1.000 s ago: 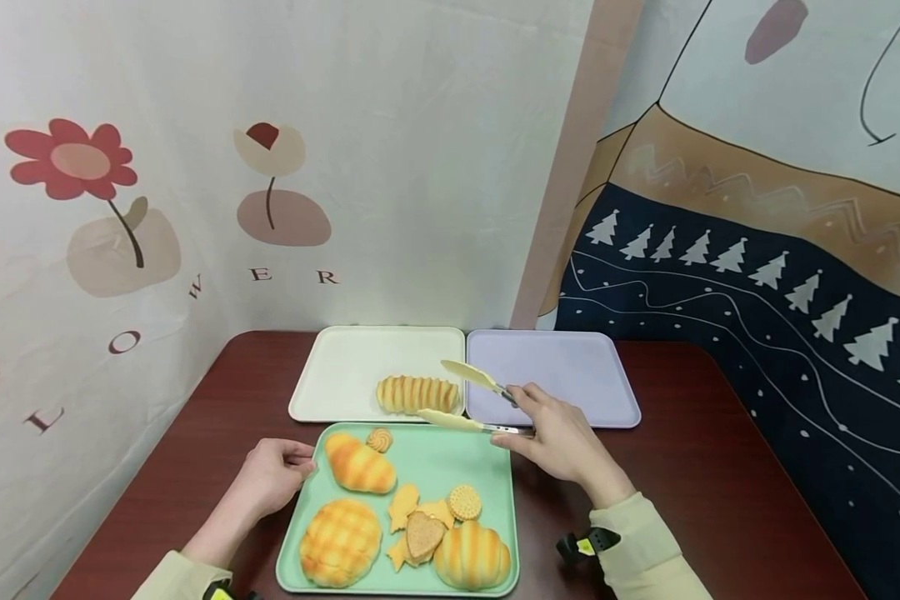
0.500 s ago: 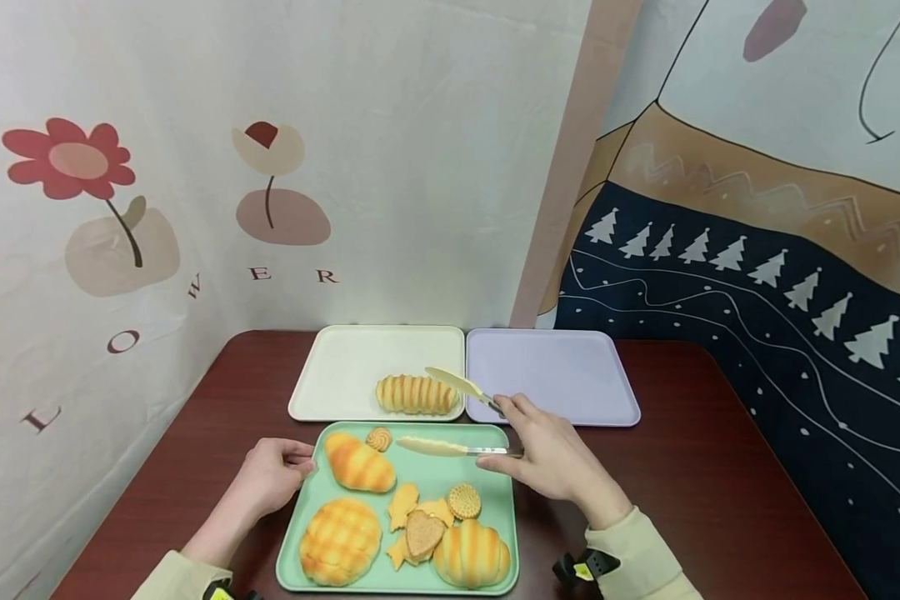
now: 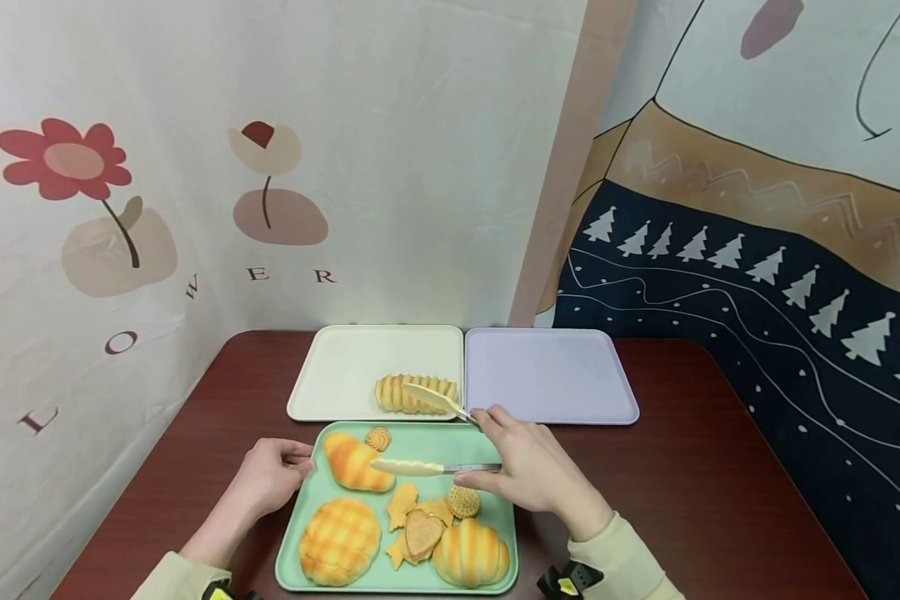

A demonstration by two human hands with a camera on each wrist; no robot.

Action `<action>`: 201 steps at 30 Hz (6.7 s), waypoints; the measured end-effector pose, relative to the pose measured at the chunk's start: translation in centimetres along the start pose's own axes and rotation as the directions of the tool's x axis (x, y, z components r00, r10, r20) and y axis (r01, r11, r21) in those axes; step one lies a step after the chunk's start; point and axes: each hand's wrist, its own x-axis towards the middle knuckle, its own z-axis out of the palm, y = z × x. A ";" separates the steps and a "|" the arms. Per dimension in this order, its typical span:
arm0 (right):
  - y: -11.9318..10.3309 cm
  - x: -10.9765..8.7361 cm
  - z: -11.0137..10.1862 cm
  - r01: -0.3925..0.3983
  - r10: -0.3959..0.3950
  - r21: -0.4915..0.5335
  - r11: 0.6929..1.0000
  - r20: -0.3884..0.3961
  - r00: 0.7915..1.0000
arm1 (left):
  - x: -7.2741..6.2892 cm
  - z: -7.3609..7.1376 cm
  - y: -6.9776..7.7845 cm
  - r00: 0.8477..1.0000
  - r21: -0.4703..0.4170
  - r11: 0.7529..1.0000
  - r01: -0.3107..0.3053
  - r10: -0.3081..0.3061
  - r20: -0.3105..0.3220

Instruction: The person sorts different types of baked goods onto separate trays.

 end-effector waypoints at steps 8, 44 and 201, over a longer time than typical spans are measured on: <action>-1.0 0.4 0.9 -0.003 0.004 -0.022 1.000 0.032 0.999 | 0.1 0.0 -0.1 1.000 0.001 1.000 -0.011 0.011 -0.004; -3.1 1.4 4.0 0.061 -0.048 -0.093 0.994 0.139 0.989 | 0.1 0.0 -0.1 1.000 -0.002 1.000 -0.007 0.007 -0.001; 11.4 9.4 -0.7 -0.183 0.192 -0.133 0.974 0.061 0.979 | 0.0 0.2 -0.3 1.000 -0.024 1.000 0.018 -0.018 -0.002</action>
